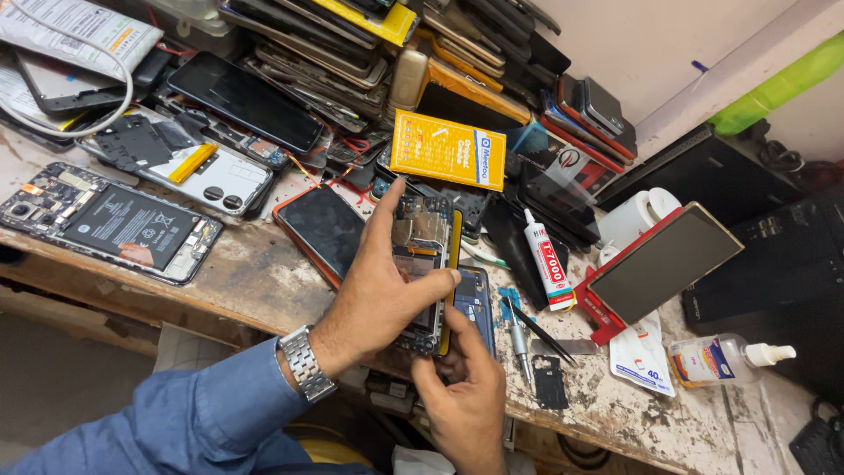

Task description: The person holds a replacement phone display/battery unit labeled 'Original Combo' and connects it to a charging cable to test it. They then pick up a disassembled smartphone, manipulate its internal components, and use tweezers to work on small parts at the workbench.

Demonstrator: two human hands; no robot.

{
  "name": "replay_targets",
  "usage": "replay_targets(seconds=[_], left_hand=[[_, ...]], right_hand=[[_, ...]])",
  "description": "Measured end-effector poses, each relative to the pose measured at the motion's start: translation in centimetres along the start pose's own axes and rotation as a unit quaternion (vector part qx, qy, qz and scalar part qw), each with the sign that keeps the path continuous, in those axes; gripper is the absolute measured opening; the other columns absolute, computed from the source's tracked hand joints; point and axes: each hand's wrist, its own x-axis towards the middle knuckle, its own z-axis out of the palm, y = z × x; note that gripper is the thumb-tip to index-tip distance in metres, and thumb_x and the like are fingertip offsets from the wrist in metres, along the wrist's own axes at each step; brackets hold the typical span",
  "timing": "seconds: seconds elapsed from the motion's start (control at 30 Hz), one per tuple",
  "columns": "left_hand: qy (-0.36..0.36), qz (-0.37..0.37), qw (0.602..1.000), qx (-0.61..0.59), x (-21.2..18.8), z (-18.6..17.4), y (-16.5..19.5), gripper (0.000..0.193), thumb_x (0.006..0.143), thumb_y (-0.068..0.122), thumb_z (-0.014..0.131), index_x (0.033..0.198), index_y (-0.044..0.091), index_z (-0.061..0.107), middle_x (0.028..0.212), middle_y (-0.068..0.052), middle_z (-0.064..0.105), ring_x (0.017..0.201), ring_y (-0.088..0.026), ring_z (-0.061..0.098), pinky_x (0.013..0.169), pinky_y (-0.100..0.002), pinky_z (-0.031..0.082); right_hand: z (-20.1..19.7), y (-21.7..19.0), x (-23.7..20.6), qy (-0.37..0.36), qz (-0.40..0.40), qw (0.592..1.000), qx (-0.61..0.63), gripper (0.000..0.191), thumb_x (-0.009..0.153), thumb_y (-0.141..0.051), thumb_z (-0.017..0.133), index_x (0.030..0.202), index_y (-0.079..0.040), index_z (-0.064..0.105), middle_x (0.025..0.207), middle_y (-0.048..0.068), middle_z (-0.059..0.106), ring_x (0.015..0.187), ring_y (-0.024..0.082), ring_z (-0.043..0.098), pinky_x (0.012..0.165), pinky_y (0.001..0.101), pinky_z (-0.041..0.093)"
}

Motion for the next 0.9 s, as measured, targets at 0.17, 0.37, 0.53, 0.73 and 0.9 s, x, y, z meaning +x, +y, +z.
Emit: replay_targets(seconds=[0.17,0.37,0.53,0.73,0.9], left_hand=[[0.006,0.009,1.000,0.005,0.1,-0.4,-0.4,0.108,0.078,0.025,0.083,0.159,-0.005,0.019,0.154,-0.026,0.041,0.144,-0.032,0.044,0.119,-0.039,0.035],[-0.008,-0.018,0.999,-0.032,0.4,-0.7,-0.1,0.107,0.076,0.025,0.079,0.159,-0.004,0.018,0.153,-0.025,0.042,0.141,-0.030,0.047,0.115,-0.037,0.041],[-0.006,-0.003,1.000,-0.020,0.4,-0.7,-0.3,0.106,0.077,0.024,0.081,0.159,-0.005,0.019,0.154,-0.026,0.042,0.144,-0.030,0.045,0.118,-0.037,0.036],[-0.002,0.008,1.000,-0.022,0.5,-0.8,-0.3,0.106,0.079,0.024,0.080,0.159,-0.005,0.018,0.156,-0.026,0.040,0.147,-0.031,0.041,0.120,-0.039,0.033],[-0.002,0.003,0.999,-0.050,0.7,-1.2,0.2,0.103,0.080,0.022,0.078,0.160,-0.002,0.019,0.154,-0.024,0.042,0.145,-0.030,0.043,0.119,-0.038,0.036]], right_hand=[[0.4,-0.5,-0.1,0.025,-0.020,0.996,-0.083,0.058,0.084,0.005,0.070,0.140,0.004,0.055,0.108,0.010,0.075,0.092,0.010,0.072,0.079,0.0252,0.060],[0.8,-1.2,0.2,0.034,-0.026,0.994,-0.102,0.055,0.081,0.005,0.071,0.135,0.005,0.058,0.101,0.007,0.075,0.085,0.009,0.071,0.074,0.0240,0.059],[0.9,-1.5,0.2,0.046,-0.022,0.988,-0.147,0.034,0.082,0.002,0.073,0.115,0.002,0.069,0.086,0.003,0.076,0.074,0.006,0.069,0.064,0.0223,0.055],[1.1,-1.8,0.2,0.070,-0.050,0.975,-0.204,0.025,0.081,0.002,0.072,0.106,0.000,0.071,0.077,0.004,0.075,0.067,0.006,0.068,0.060,0.0235,0.054],[1.3,-2.4,0.2,0.080,-0.061,0.972,-0.214,0.025,0.081,0.000,0.073,0.106,0.000,0.070,0.086,0.004,0.078,0.074,0.006,0.075,0.064,0.0235,0.059]])
